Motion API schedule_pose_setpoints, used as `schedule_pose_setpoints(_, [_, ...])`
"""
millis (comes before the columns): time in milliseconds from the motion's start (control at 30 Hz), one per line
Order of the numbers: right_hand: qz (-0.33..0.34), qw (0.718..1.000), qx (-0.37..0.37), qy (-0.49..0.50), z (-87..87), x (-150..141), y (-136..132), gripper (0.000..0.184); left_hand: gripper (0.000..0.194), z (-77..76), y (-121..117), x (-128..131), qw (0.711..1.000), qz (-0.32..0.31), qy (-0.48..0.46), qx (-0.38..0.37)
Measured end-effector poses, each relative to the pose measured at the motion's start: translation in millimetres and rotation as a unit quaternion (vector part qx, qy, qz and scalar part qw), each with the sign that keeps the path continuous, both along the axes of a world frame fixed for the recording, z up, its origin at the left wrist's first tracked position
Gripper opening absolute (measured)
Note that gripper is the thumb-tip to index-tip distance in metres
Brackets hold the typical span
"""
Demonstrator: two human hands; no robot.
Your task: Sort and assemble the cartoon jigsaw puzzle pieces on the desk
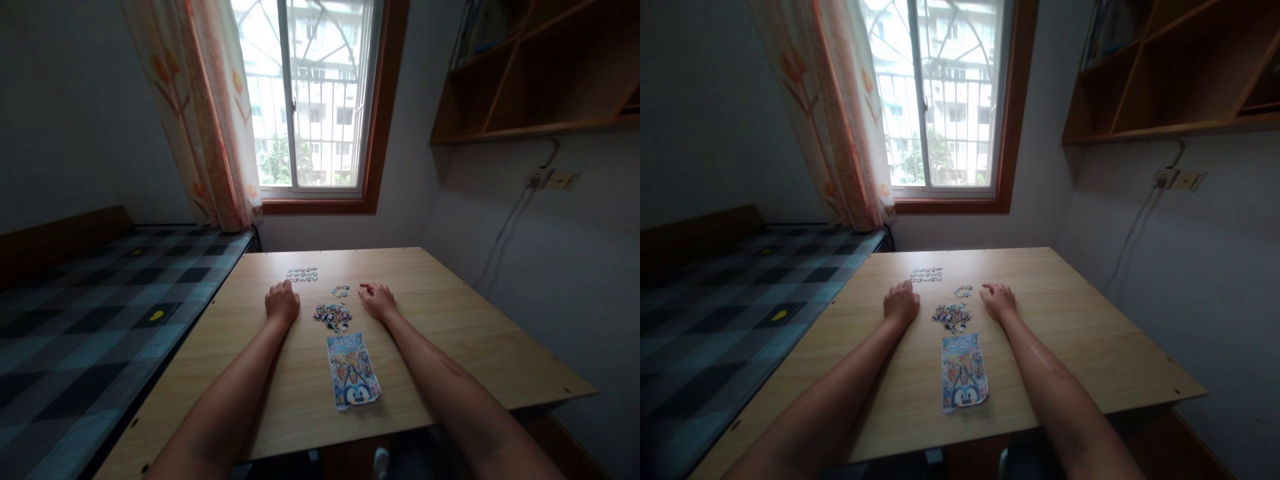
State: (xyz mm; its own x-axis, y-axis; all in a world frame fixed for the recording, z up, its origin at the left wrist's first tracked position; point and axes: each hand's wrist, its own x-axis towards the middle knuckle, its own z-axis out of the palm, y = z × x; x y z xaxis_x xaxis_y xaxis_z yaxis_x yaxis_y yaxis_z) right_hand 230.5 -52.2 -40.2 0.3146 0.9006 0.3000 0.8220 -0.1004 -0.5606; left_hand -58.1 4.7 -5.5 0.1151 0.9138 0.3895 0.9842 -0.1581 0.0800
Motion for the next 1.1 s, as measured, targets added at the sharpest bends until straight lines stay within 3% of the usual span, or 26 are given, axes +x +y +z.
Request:
schedule_pose_setpoints(300, [-0.033, 0.999, -0.024, -0.033, 2.1, -3.2, 1.2, 0.045, 0.022, -2.0, 5.1, -1.9, 1.0, -0.011, -0.019, 0.014])
schedule_pose_setpoints(667, [-0.014, 0.998, -0.019, -0.066, 4.0, -8.5, -1.5, 0.045, 0.02, -0.7, 5.4, -3.4, 0.999, -0.003, -0.02, 0.031])
schedule_pose_setpoints(1000, [0.055, 0.996, 0.01, -0.069, 5.8, -11.6, -4.9, 0.044, 0.02, -0.9, 5.6, -3.5, 0.999, 0.004, -0.02, 0.036])
schedule_pose_setpoints(1100, [0.109, 0.991, 0.034, -0.076, 7.0, -13.5, -8.0, 0.049, 0.02, 0.4, 4.4, -3.2, 0.999, 0.002, -0.022, 0.033])
